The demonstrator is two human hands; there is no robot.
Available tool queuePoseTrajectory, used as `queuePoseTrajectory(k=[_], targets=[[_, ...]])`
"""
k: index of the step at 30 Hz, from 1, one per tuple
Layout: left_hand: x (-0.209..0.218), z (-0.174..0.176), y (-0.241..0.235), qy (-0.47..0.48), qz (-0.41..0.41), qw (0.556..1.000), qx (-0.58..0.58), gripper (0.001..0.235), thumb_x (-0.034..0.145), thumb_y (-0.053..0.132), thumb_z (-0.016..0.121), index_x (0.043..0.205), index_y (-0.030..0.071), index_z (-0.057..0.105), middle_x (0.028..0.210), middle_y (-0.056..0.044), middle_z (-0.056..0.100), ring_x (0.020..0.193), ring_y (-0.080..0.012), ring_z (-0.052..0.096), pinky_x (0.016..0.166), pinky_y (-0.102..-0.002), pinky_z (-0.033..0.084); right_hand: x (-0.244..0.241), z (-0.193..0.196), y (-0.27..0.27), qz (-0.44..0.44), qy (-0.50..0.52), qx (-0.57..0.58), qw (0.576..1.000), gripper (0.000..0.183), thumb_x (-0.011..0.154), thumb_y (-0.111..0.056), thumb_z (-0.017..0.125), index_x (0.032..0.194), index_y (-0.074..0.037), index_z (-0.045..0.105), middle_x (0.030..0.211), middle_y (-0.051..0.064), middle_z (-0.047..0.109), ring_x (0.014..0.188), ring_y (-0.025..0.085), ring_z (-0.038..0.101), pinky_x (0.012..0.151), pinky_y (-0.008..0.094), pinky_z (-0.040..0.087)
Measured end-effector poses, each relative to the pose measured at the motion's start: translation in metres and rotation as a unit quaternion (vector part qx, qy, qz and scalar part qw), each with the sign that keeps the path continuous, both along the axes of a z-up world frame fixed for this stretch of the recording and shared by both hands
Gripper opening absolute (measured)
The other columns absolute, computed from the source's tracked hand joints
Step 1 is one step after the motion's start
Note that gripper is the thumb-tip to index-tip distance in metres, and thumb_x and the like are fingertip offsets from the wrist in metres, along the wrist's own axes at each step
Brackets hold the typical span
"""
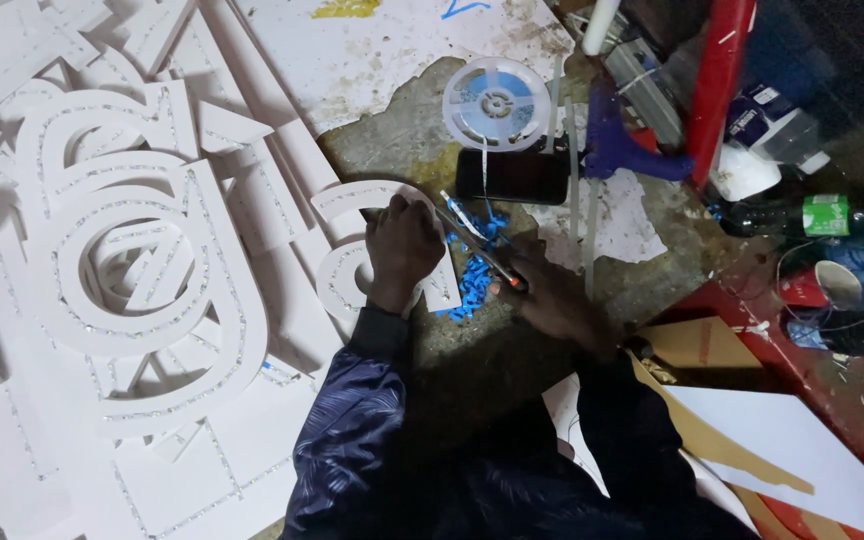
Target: Applying adhesive LED strips into the channels of foam sign letters on a workbench.
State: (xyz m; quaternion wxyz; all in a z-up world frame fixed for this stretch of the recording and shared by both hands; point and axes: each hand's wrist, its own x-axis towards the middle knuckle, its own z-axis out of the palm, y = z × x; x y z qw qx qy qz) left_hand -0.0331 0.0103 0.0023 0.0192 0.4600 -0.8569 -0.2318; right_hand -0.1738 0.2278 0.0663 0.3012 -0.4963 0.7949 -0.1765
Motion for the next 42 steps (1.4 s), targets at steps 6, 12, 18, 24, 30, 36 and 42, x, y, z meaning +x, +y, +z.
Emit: queuePoseTrajectory(k=[6, 12, 18, 24, 30, 36, 42], targets=[[0.016, 0.021, 0.009, 0.039, -0.004, 0.999, 0.028, 0.026, 0.096, 0.045, 0.079, 0.109, 0.022, 0.076, 0.139, -0.005, 0.069, 0.136, -0.0415, 0.07, 0.119, -0.054, 0.047, 0.005, -0.003, 0.007, 0.002, 0.007, -0.027, 1.0, 0.033, 0.104, -0.042, 0.074, 0.116, -0.011, 0.072, 0.102, 0.028, 0.079, 0.108, 0.055, 0.078, 0.091, 0.066, 0.059], [0.002, 0.002, 0.009, 0.051, 0.015, 0.997, -0.061, 0.026, 0.095, 0.046, 0.077, 0.095, 0.021, 0.07, 0.118, -0.004, 0.068, 0.117, -0.0381, 0.078, 0.106, -0.052, 0.052, 0.003, 0.0, 0.0, -0.03, 0.017, 0.049, 0.998, 0.035, 0.102, -0.056, 0.07, 0.112, -0.023, 0.072, 0.097, 0.009, 0.085, 0.108, 0.041, 0.083, 0.101, 0.056, 0.06], [0.014, 0.005, 0.014, 0.077, -0.013, 0.993, -0.085, 0.021, 0.098, 0.039, 0.074, 0.1, 0.019, 0.069, 0.118, -0.006, 0.068, 0.117, -0.0387, 0.079, 0.108, -0.051, 0.052, 0.027, 0.036, 0.006, -0.028, 0.006, -0.023, 0.999, 0.038, 0.103, -0.046, 0.076, 0.12, -0.012, 0.074, 0.111, 0.028, 0.082, 0.112, 0.057, 0.078, 0.099, 0.065, 0.059], [0.027, -0.019, 0.007, 0.086, -0.061, 0.989, -0.105, 0.024, 0.087, 0.025, 0.076, 0.109, 0.02, 0.071, 0.122, -0.005, 0.064, 0.121, -0.0397, 0.074, 0.103, -0.049, 0.054, 0.037, 0.044, 0.021, 0.046, 0.065, -0.114, 0.99, 0.033, 0.094, -0.04, 0.088, 0.114, -0.017, 0.076, 0.102, 0.019, 0.082, 0.104, 0.044, 0.082, 0.087, 0.051, 0.065], [0.031, -0.018, 0.008, 0.118, -0.069, 0.984, -0.115, 0.023, 0.088, 0.02, 0.073, 0.111, 0.019, 0.074, 0.121, -0.007, 0.065, 0.119, -0.0395, 0.074, 0.1, -0.048, 0.055, 0.019, 0.027, 0.038, 0.066, -0.086, -0.16, 0.981, 0.057, 0.102, -0.037, 0.085, 0.144, -0.001, 0.069, 0.128, 0.031, 0.076, 0.125, 0.055, 0.073, 0.102, 0.063, 0.06], [0.028, -0.034, 0.002, 0.194, -0.016, 0.972, -0.128, 0.017, 0.092, 0.02, 0.067, 0.104, 0.012, 0.074, 0.111, -0.013, 0.068, 0.099, -0.0481, 0.075, 0.091, -0.056, 0.058, -0.014, -0.038, 0.056, -0.09, -0.239, -0.149, 0.955, 0.072, 0.099, -0.03, 0.087, 0.162, -0.007, 0.061, 0.153, 0.028, 0.065, 0.147, 0.045, 0.062, 0.119, 0.062, 0.054], [0.036, -0.027, 0.001, 0.178, -0.021, 0.971, -0.156, 0.019, 0.091, 0.021, 0.068, 0.109, 0.017, 0.075, 0.108, -0.009, 0.067, 0.101, -0.0418, 0.076, 0.089, -0.054, 0.06, -0.013, -0.028, 0.058, -0.163, -0.225, -0.223, 0.934, 0.075, 0.099, -0.025, 0.087, 0.166, -0.01, 0.058, 0.154, 0.027, 0.065, 0.147, 0.042, 0.061, 0.12, 0.061, 0.053]])
